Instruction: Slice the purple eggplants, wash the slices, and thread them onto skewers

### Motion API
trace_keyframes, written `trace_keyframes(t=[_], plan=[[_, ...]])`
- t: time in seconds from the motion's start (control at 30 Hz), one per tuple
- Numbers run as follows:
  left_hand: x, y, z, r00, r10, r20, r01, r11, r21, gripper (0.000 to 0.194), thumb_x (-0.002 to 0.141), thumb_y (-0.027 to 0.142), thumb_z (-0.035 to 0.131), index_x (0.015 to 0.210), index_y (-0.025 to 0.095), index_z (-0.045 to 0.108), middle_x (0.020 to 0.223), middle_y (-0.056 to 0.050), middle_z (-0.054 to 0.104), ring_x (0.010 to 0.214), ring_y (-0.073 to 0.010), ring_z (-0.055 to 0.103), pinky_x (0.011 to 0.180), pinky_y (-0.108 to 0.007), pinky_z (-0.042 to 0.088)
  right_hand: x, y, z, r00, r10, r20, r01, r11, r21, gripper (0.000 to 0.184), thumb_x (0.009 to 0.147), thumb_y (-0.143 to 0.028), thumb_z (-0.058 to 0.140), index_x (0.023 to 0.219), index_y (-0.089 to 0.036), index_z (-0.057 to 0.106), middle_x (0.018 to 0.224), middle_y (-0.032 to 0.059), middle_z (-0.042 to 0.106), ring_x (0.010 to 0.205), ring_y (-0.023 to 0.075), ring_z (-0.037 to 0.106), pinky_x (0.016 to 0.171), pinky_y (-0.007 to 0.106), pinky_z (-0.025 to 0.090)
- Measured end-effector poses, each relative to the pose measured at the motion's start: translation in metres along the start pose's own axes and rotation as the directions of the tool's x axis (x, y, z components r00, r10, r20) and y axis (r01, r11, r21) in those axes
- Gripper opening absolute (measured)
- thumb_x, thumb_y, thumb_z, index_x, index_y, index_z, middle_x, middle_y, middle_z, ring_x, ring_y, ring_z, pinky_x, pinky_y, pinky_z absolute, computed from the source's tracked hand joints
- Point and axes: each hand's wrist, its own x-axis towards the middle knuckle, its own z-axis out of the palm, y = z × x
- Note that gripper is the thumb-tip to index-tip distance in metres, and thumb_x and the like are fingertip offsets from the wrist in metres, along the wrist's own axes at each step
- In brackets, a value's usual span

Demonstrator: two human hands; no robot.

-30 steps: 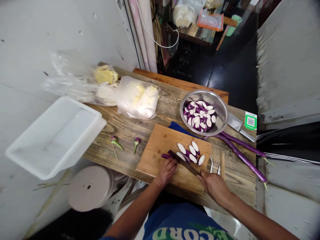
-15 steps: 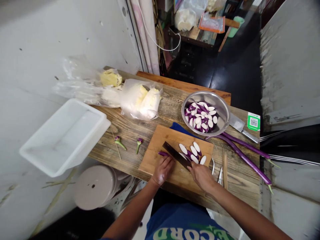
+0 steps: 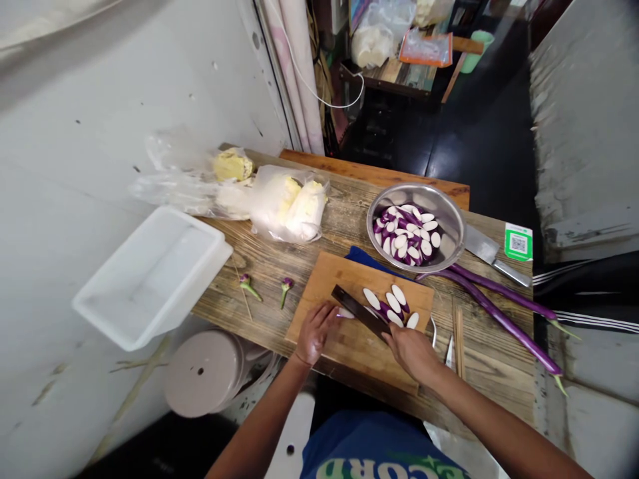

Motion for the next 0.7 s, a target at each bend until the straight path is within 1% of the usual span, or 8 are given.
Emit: trace_keyframes(t=[0.1,0.17,0.27,0.33,0.47,0.6,0.7], plan=[[-0.001,0.010,0.007,0.994,0.100,0.037,-0.096,0.992,-0.084,0.043,0.094,0.028,0.026,0.130,0.016,0.045,0.117,-0.013,0.059,0.117,-0.0209,0.047,0.095,-0.041,0.044,-0.001,-0.001,-0.002,1.000,0.001,-0.002,-0.001,1.000,-0.001,0.029,0.095,-0.031,0.032,0.096,-0.013,0.055,0.083,0.0118,0.070,0.077,0.0221,0.067,0.060,0.026,0.041],[0.000,0.019,0.013,0.992,0.128,0.011,-0.126,0.984,-0.123,0.040,0.094,0.023,0.030,0.130,0.017,0.046,0.116,-0.012,0.060,0.116,-0.0202,0.048,0.093,-0.040,0.046,-0.002,-0.002,-0.003,1.000,-0.019,-0.004,0.019,1.000,-0.021,0.030,0.095,-0.031,0.031,0.096,-0.013,0.055,0.083,0.0117,0.070,0.076,0.0219,0.067,0.060,0.026,0.040],[0.003,0.029,0.021,0.993,0.103,-0.053,-0.109,0.985,-0.133,0.039,0.093,0.023,0.033,0.129,0.017,0.047,0.120,-0.013,0.057,0.119,-0.0220,0.045,0.093,-0.041,0.045,-0.005,0.000,-0.002,0.999,-0.047,-0.012,0.046,0.998,-0.048,0.029,0.095,-0.031,0.031,0.096,-0.014,0.055,0.079,0.0109,0.069,0.074,0.0218,0.067,0.059,0.025,0.040],[0.005,0.032,0.024,0.992,0.102,-0.077,-0.110,0.988,-0.109,0.039,0.093,0.023,0.033,0.128,0.017,0.048,0.118,-0.013,0.058,0.116,-0.0229,0.046,0.092,-0.042,0.045,-0.007,0.003,-0.001,0.999,-0.045,-0.019,0.044,0.997,-0.057,0.029,0.095,-0.031,0.032,0.094,-0.014,0.055,0.078,0.0103,0.069,0.073,0.0216,0.067,0.057,0.025,0.039],[0.004,0.033,0.024,0.986,0.159,-0.049,-0.162,0.983,-0.080,0.040,0.094,0.025,0.030,0.128,0.016,0.048,0.113,-0.012,0.061,0.108,-0.0232,0.049,0.088,-0.041,0.045,-0.013,0.007,-0.002,0.998,-0.048,-0.027,0.047,0.998,-0.043,0.029,0.095,-0.030,0.031,0.092,-0.015,0.055,0.078,0.0091,0.069,0.072,0.0218,0.067,0.056,0.025,0.037],[0.003,0.032,0.026,0.988,0.153,-0.030,-0.155,0.985,-0.080,0.039,0.094,0.027,0.029,0.124,0.016,0.052,0.113,-0.012,0.060,0.108,-0.0235,0.049,0.088,-0.040,0.044,-0.026,0.007,-0.007,0.998,-0.056,-0.034,0.054,0.997,-0.061,0.028,0.095,-0.028,0.029,0.100,-0.014,0.054,0.078,0.0081,0.069,0.070,0.0212,0.066,0.053,0.026,0.036],[0.002,0.032,0.027,0.989,0.145,-0.018,-0.146,0.985,-0.088,0.038,0.094,0.027,0.030,0.120,0.016,0.055,0.114,-0.012,0.060,0.108,-0.0237,0.048,0.087,-0.040,0.044,-0.038,0.005,-0.009,0.998,-0.048,-0.026,0.045,0.994,-0.099,0.030,0.095,-0.028,0.028,0.096,-0.015,0.055,0.072,0.0067,0.069,0.064,0.0199,0.066,0.050,0.025,0.033]])
